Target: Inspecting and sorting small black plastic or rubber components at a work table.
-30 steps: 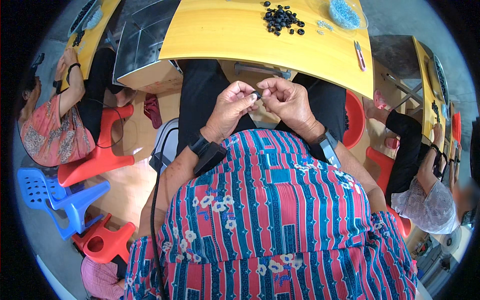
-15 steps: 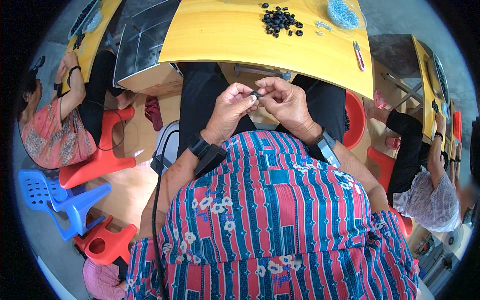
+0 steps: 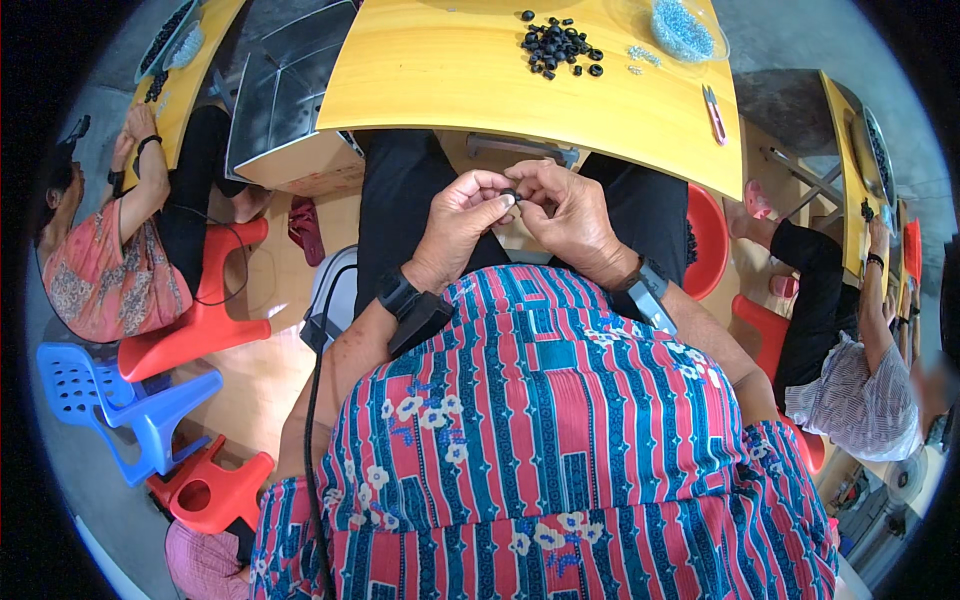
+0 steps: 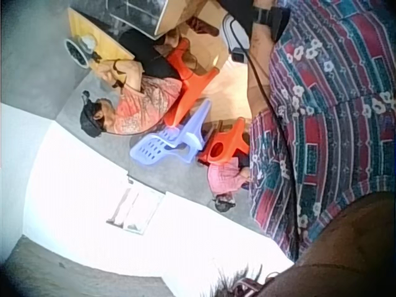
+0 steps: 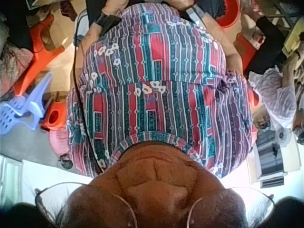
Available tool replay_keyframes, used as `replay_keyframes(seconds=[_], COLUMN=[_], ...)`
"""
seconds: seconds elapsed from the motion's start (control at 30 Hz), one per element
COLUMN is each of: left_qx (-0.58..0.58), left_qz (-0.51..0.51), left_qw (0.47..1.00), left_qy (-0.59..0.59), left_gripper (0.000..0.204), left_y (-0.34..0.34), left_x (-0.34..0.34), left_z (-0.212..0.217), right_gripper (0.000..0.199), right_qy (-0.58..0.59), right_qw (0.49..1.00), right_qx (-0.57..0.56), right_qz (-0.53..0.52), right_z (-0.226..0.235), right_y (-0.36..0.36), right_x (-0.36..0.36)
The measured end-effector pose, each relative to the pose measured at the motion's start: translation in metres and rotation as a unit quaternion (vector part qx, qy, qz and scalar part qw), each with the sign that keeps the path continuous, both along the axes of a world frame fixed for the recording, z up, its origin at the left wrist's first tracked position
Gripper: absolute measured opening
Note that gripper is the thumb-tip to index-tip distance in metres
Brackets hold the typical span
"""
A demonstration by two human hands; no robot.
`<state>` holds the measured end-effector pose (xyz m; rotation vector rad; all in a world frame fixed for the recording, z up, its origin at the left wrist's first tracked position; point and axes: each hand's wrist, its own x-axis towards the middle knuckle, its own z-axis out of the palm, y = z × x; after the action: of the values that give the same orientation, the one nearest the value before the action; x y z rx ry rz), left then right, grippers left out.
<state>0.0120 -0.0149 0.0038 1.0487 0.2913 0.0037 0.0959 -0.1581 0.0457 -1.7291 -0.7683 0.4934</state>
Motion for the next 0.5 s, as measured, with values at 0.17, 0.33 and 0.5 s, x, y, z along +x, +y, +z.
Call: replay_keyframes(seconds=[0.17,0.33,0.5], left_qx=[0.013,-0.004,-0.021], left_qz=[-0.010,-0.019,-0.022], left_qw=[1.000,1.000,0.999], left_qy=[0.009,0.009,0.013], left_gripper=[0.014,0.015,0.017], left_y=[0.000,0.000,0.002], left_x=[-0.002,-0.003,-0.003], left_z=[-0.005,-0.005,-0.003], right_gripper=[0.024,0.022,0.023], right_qy=[-0.016,0.019,0.037], right_qw=[0.999,0.999,0.998], right_qx=[-0.014,0.014,0.038], right_qz=[0.026,0.033,0.036], right_z=[0.010,0.014,0.003], right_y=[-0.001,-0.002,-0.002], right_x=[-0.001,-0.001,0.003])
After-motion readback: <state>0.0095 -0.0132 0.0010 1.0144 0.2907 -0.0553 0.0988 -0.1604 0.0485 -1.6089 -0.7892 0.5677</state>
